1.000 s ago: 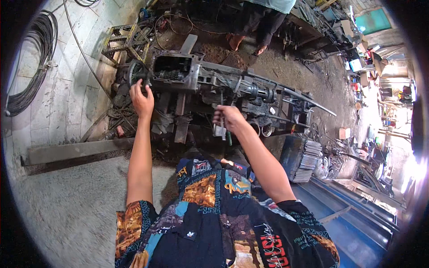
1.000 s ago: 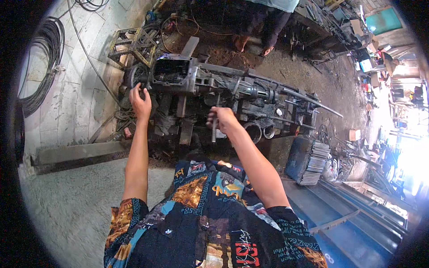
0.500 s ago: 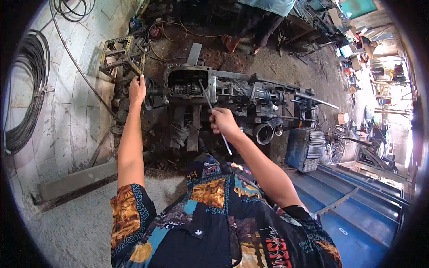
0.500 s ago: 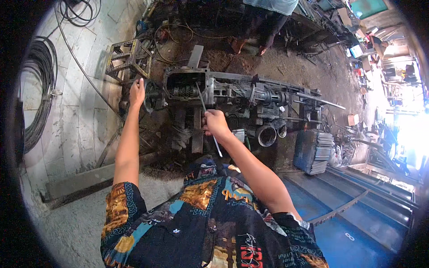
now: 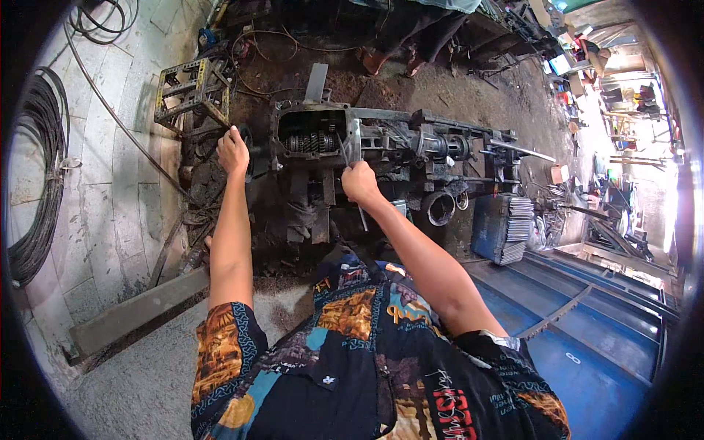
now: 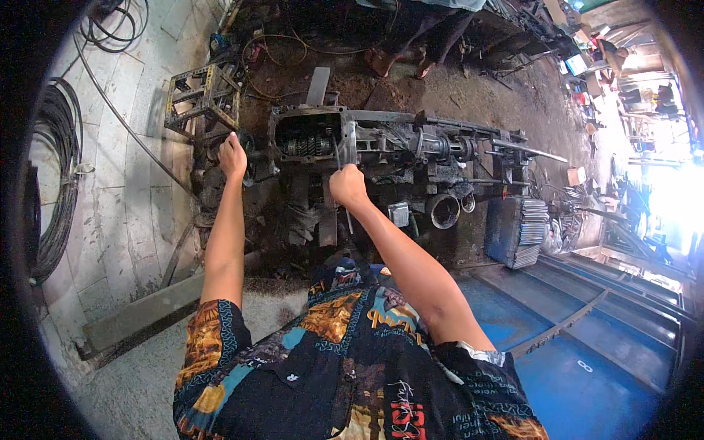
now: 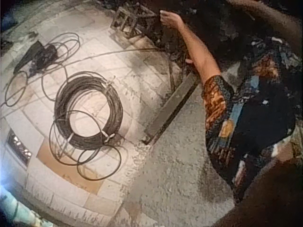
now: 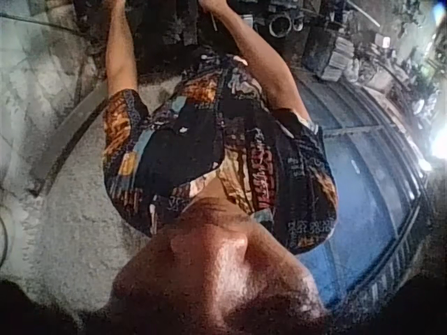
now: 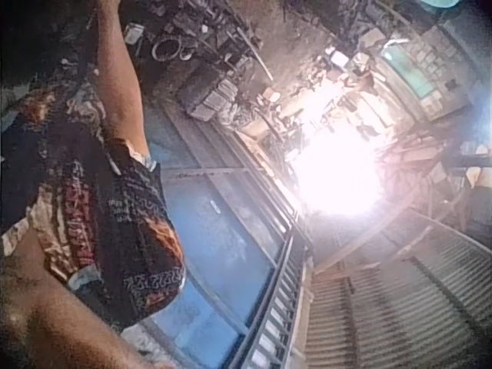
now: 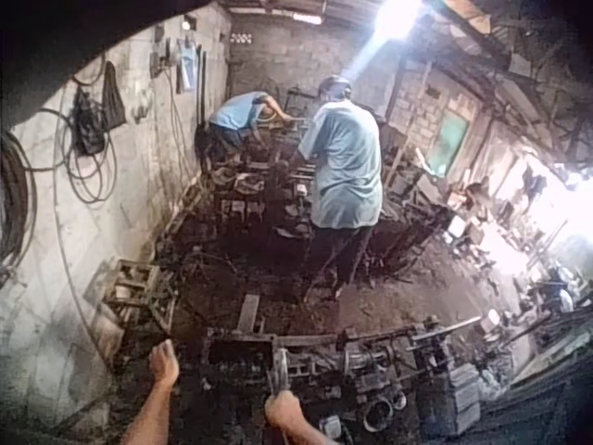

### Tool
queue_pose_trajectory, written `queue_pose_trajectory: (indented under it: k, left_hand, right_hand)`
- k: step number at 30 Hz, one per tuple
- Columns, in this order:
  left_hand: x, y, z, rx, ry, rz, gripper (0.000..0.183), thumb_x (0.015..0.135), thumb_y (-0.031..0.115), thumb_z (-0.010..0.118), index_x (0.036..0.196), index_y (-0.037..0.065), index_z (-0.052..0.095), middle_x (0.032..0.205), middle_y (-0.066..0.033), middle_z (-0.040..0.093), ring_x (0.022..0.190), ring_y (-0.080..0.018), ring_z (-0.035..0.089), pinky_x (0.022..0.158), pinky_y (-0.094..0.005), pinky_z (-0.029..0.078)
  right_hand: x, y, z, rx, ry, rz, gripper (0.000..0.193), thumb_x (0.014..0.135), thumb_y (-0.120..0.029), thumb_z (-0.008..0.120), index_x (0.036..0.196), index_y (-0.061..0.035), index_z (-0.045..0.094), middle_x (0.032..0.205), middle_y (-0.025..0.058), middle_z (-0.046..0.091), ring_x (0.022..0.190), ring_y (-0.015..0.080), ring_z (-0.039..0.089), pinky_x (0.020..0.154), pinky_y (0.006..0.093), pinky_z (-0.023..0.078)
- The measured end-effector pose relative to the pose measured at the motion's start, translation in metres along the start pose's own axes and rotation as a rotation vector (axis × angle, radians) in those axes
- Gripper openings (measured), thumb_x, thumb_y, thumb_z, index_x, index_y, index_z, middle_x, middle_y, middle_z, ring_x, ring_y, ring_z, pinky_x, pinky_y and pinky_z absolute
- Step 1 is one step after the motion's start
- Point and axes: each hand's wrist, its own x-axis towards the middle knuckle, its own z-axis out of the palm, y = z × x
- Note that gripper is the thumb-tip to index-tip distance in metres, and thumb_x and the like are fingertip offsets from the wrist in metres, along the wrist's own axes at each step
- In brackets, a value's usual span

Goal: Operating a manual lathe or fabrication machine by pulling a long lever bar to process metal components.

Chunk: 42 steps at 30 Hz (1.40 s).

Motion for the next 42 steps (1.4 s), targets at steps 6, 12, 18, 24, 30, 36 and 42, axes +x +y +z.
queue_pose_trajectory:
  k: [6,12,18,24,30,36,42]
  left_hand:
    - [0.0,-0.008,0.0,-0.181,0.141,0.103,0.065,0.102,0.052,0.024,0.14,0.004,0.043,0.145,-0.0184,0.041,0.136,-0.0382,0.033,0.11,-0.0488,0.03]
    - [0.003,-0.008,-0.009,-0.325,0.198,0.155,0.059,0.103,0.046,0.03,0.135,0.0,0.049,0.138,-0.0207,0.048,0.127,-0.038,0.045,0.105,-0.0464,0.038]
    - [0.017,0.007,-0.002,-0.171,0.241,0.187,0.052,0.103,0.042,0.033,0.128,0.001,0.056,0.13,-0.0192,0.056,0.119,-0.0369,0.052,0.099,-0.0456,0.042]
    - [0.017,0.016,-0.008,0.006,0.244,0.219,0.055,0.104,0.044,0.03,0.128,0.004,0.057,0.124,-0.0186,0.06,0.113,-0.0379,0.055,0.099,-0.0482,0.042]
    - [0.016,0.018,-0.007,-0.093,0.238,0.199,0.051,0.103,0.042,0.034,0.116,0.002,0.063,0.116,-0.0201,0.063,0.108,-0.0392,0.057,0.091,-0.0479,0.046]
    - [0.014,0.007,-0.01,-0.186,0.007,0.065,0.064,0.103,0.051,0.027,0.133,0.001,0.053,0.133,-0.0188,0.055,0.123,-0.0366,0.05,0.102,-0.045,0.042]
    - [0.01,0.0,0.007,-0.287,0.31,0.232,0.054,0.103,0.042,0.035,0.13,-0.001,0.054,0.125,-0.0215,0.06,0.115,-0.0387,0.055,0.096,-0.0446,0.044]
  right_hand:
    - [0.0,-0.008,-0.019,-0.187,0.011,-0.3,0.027,0.081,-0.013,0.053,0.08,0.0125,0.062,0.087,0.0379,0.061,0.089,0.0514,0.062,0.079,0.0519,0.051]
    - [-0.017,-0.024,-0.027,-0.106,0.032,-0.376,0.028,0.086,-0.013,0.051,0.08,0.0119,0.062,0.084,0.0365,0.062,0.084,0.0512,0.062,0.077,0.0526,0.051]
    - [-0.013,-0.011,-0.023,-0.163,0.136,-0.406,0.026,0.087,-0.011,0.051,0.077,0.0112,0.061,0.079,0.0358,0.061,0.078,0.0511,0.062,0.072,0.0529,0.052]
    - [-0.007,-0.024,-0.023,-0.26,0.155,-0.318,0.025,0.085,-0.01,0.053,0.074,0.0118,0.06,0.076,0.037,0.061,0.077,0.0498,0.065,0.068,0.0518,0.055]
    - [-0.003,-0.036,-0.025,-0.282,0.128,-0.247,0.024,0.083,-0.009,0.054,0.073,0.0118,0.061,0.077,0.0367,0.062,0.078,0.0492,0.065,0.07,0.0507,0.056]
    - [0.008,-0.03,-0.038,-0.263,0.01,-0.426,0.024,0.083,-0.007,0.053,0.074,0.013,0.062,0.076,0.0376,0.06,0.08,0.0515,0.062,0.072,0.0519,0.053]
    - [0.018,-0.027,-0.038,-0.213,-0.079,-0.43,0.026,0.084,-0.008,0.052,0.074,0.0145,0.06,0.076,0.0385,0.059,0.081,0.0517,0.062,0.073,0.0524,0.052]
